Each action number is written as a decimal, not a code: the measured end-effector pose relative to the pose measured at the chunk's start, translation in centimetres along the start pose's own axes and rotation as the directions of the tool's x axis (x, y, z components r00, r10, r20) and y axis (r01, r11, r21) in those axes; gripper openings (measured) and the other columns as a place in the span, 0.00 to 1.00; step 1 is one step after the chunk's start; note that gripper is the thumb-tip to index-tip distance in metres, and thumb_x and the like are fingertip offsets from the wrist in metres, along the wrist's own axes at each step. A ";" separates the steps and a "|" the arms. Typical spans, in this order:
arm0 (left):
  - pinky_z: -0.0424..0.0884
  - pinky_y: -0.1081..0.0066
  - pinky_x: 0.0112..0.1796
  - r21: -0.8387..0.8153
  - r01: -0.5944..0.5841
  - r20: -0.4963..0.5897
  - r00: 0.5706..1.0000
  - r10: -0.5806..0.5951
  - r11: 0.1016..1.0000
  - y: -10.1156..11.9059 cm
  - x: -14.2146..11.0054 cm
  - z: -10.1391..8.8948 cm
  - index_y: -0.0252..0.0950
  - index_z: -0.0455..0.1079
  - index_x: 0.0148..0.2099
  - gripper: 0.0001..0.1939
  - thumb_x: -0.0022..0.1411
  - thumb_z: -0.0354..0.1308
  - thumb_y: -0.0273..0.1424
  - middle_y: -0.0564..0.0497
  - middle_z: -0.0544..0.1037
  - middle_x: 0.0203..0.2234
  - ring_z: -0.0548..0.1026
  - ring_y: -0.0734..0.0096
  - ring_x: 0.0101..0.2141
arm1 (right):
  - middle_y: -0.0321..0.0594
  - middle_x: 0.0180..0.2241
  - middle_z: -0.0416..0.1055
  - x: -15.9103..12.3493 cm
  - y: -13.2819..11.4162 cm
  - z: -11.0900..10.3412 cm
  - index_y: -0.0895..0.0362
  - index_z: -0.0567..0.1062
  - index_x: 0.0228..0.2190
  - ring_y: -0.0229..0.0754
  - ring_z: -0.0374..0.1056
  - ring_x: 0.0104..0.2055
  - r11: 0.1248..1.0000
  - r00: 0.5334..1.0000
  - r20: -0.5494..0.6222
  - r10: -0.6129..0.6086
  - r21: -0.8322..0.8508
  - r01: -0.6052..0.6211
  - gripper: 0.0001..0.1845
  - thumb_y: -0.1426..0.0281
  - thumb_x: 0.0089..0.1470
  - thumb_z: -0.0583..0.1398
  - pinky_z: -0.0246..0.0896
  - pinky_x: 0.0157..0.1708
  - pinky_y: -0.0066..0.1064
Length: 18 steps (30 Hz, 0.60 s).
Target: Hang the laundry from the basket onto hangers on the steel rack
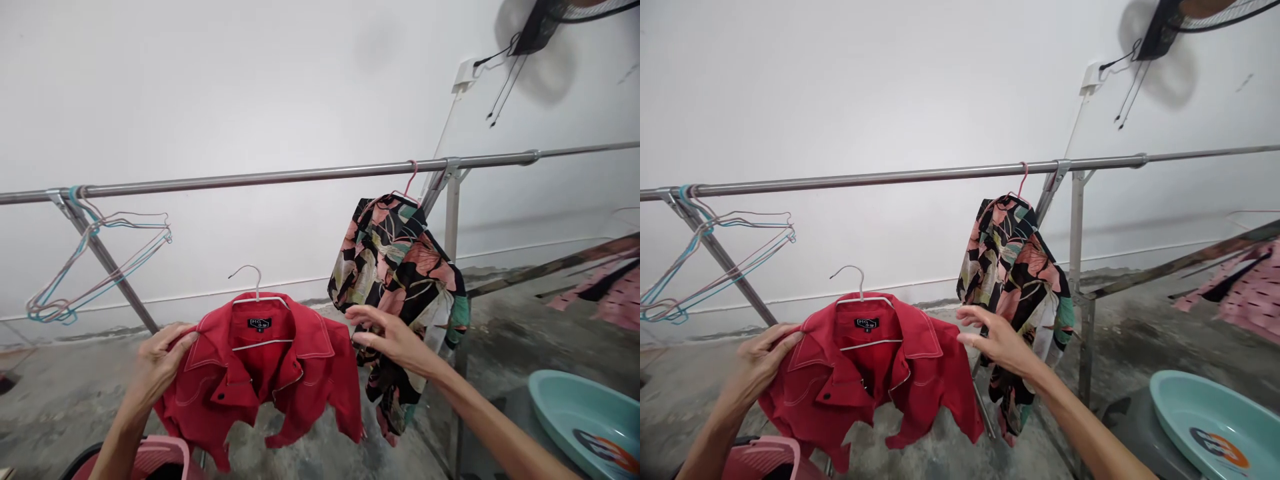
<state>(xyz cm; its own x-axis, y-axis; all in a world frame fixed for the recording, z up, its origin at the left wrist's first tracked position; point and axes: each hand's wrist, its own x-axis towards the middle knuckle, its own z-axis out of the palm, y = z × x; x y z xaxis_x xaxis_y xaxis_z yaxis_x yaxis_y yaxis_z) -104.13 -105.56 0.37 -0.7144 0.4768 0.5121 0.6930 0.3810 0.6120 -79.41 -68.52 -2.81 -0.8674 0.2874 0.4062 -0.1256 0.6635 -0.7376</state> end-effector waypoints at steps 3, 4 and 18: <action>0.70 0.81 0.38 0.013 0.039 -0.026 0.999 -0.039 0.999 -0.3 0.1 -0.2 0.40 0.78 0.35 0.19 0.55 0.58 0.50 0.55 0.81 0.33 0.77 0.71 0.35 | 0.44 0.43 0.75 -0.5 1.2 2.6 0.58 0.74 0.45 0.46 0.71 0.44 0.998 0.998 -0.055 -0.026 -0.055 0.023 0.19 0.60 0.55 0.62 0.67 0.46 0.35; 0.70 0.81 0.38 0.017 0.050 -0.032 0.998 -0.050 0.999 -0.4 0.1 -0.3 0.40 0.78 0.35 0.20 0.55 0.58 0.51 0.55 0.81 0.33 0.77 0.71 0.35 | 0.44 0.42 0.76 -0.5 1.4 3.2 0.58 0.74 0.44 0.46 0.72 0.43 0.997 0.995 -0.092 -0.036 -0.067 0.030 0.17 0.61 0.57 0.60 0.67 0.44 0.34; 0.74 0.80 0.40 -0.053 0.069 -0.055 0.996 -0.072 0.996 -2.4 -0.7 0.2 0.38 0.80 0.38 0.22 0.54 0.59 0.50 0.49 0.83 0.37 0.80 0.66 0.39 | 0.38 0.32 0.77 0.1 -0.3 1.8 0.56 0.77 0.33 0.39 0.73 0.34 0.965 0.915 -0.335 -0.224 -0.210 0.159 0.12 0.66 0.62 0.55 0.66 0.35 0.26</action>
<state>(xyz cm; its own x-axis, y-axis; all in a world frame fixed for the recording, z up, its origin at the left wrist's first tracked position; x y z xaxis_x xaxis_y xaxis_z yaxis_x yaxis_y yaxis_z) -105.25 -106.61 -1.58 -0.7666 0.4040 0.4991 0.6360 0.3701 0.6772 -80.35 -69.91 -3.47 -0.6043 0.3460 0.7178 -0.1579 0.8310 -0.5335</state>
